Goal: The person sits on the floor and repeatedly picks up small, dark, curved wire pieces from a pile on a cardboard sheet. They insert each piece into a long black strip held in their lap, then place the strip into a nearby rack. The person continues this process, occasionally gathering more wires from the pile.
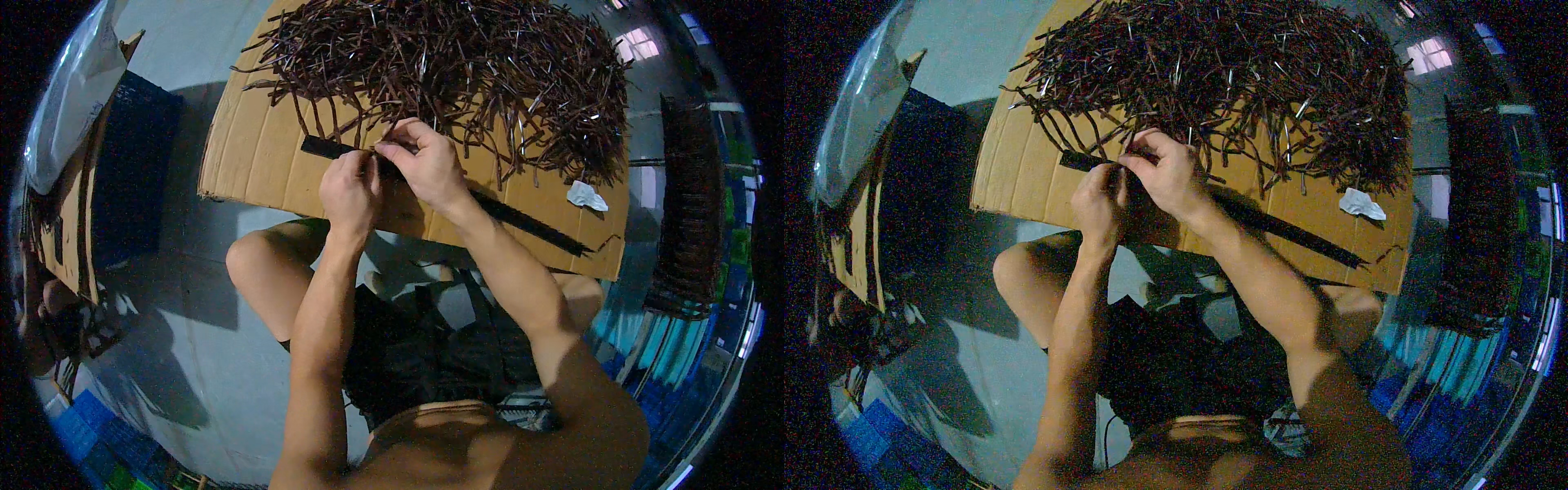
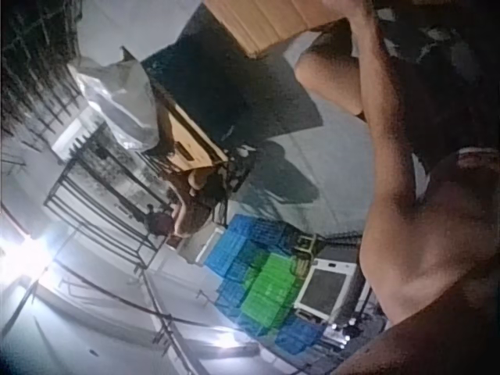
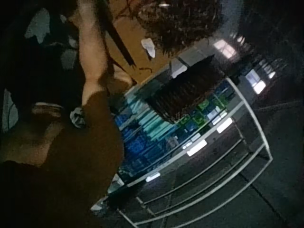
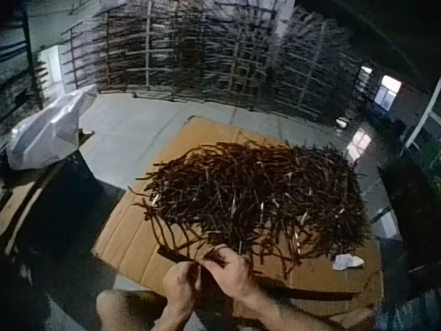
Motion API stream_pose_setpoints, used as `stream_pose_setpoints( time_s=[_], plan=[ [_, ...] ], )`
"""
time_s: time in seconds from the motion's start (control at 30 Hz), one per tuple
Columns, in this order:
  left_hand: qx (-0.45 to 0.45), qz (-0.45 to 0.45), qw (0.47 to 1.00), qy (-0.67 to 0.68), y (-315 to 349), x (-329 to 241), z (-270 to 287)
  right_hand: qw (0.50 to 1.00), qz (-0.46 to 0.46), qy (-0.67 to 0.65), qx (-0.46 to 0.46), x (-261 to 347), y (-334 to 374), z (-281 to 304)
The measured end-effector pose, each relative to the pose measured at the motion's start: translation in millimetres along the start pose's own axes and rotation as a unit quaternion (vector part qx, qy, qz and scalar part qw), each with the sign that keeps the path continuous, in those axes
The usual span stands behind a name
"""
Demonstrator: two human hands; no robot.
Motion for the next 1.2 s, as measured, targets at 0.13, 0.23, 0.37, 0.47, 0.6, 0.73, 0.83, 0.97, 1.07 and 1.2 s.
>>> stream_pose_setpoints(
  time_s=[0.13, 0.23, 0.37, 0.47, 0.6, 0.73, 0.83, 0.97, 1.07, 1.2],
  plan=[
    [-0.003, 0.007, 1.000, 0.001, 0.4, -0.4, 0.9, 0.999, 0.015, 0.034, -0.011, 8.8, 0.3, 2.9],
    [0.008, 0.025, 1.000, -0.007, 0.8, 2.3, -1.0, 0.988, 0.031, 0.153, -0.003, 12.0, 2.3, 1.1],
    [0.019, 0.047, 0.999, -0.017, 4.1, 13.2, -4.4, 0.946, 0.182, 0.267, 0.015, 37.7, 2.3, -4.5],
    [-0.016, 0.107, 0.994, -0.026, 1.2, 18.9, 11.0, 0.980, -0.010, 0.180, 0.081, -8.6, -23.8, 14.1],
    [-0.036, 0.106, 0.994, -0.014, -1.5, 8.8, 20.3, 0.914, -0.065, 0.397, 0.052, -32.9, -31.4, 37.8],
    [-0.016, 0.052, 0.998, 0.012, 0.7, 3.5, 7.8, 0.915, -0.077, 0.395, 0.013, -52.9, -31.7, 40.3],
    [-0.006, 0.052, 0.999, 0.000, 2.3, 6.1, 6.4, 0.959, -0.271, 0.004, 0.080, -56.2, -16.4, 30.2],
    [-0.025, 0.017, 0.999, -0.009, 1.2, -3.4, 6.8, 0.983, -0.169, -0.057, 0.041, -23.7, -7.7, 12.9],
    [-0.013, 0.020, 1.000, -0.004, -0.7, -5.8, 4.9, 0.999, -0.032, -0.020, 0.005, -8.2, -8.3, 5.9],
    [-0.023, 0.012, 1.000, -0.014, 0.2, -4.1, 5.0, 1.000, 0.004, 0.023, 0.004, -1.4, -4.6, -0.8]
  ],
)
Point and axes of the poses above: each hand's wrist, its own y-axis away from the middle knuckle, its own z-axis out of the back of the hand, x = y × z, the point moved 9 cm from there along -y, towards the middle knuckle, and after that the axes turned 11 degrees about y, right-handed, at the moved point
